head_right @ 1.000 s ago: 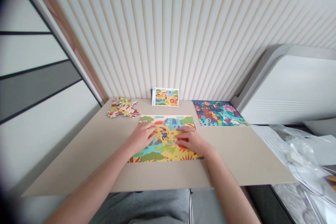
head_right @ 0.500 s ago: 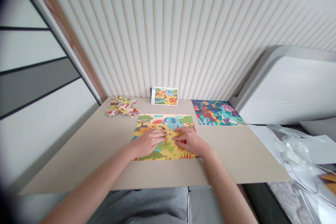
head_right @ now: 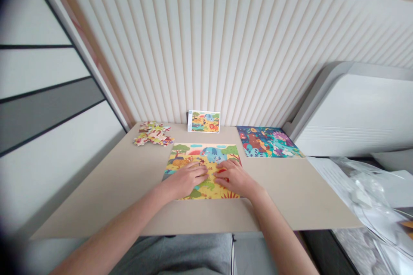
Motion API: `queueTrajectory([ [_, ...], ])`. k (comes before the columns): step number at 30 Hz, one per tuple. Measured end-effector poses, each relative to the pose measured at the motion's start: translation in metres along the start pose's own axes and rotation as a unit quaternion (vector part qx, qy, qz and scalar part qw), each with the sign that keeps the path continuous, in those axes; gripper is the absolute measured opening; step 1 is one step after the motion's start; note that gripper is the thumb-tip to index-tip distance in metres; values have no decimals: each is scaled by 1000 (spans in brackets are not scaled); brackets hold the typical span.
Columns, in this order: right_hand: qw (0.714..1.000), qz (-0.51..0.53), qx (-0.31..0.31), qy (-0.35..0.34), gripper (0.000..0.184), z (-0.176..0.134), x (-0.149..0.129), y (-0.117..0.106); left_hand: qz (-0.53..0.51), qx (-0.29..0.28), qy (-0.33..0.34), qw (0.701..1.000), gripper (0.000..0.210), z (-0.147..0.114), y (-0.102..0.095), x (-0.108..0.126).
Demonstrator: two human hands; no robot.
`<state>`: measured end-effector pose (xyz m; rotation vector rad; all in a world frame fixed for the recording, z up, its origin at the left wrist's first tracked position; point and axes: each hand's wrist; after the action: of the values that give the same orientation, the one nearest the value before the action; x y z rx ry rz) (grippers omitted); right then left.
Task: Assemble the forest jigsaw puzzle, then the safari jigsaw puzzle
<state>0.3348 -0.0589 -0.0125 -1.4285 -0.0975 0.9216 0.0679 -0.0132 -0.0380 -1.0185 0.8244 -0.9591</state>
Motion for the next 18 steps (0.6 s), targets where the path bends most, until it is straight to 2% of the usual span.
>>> queueTrajectory([
  [6, 999, 0, 19, 37, 39, -10, -4, 11, -39, 0, -54, 998, 36, 0, 4, 0],
  [9, 998, -15, 12, 52, 49, -15, -11, 18, -42, -38, -68, 996, 50, 2, 8, 0],
  [12, 997, -35, -4, 70, 52, -20, -14, 24, -53, -79, -53, 994, 59, 1, 8, -2],
  [15, 989, -58, 6, 134, 57, -33, -10, 28, -60, -82, -54, 993, 59, -15, 5, -10],
  [18, 976, -81, 22, 203, 61, -53, -4, 30, -49, -83, -98, 990, 58, -46, 0, -28],
])
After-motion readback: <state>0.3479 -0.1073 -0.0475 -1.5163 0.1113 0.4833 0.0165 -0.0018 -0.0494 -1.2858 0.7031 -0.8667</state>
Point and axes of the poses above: each hand's wrist, its own z-axis towards the middle knuckle, its own y-axis out of the palm, x = y × z, and after that the axes turned 11 degrees about z, right-handed
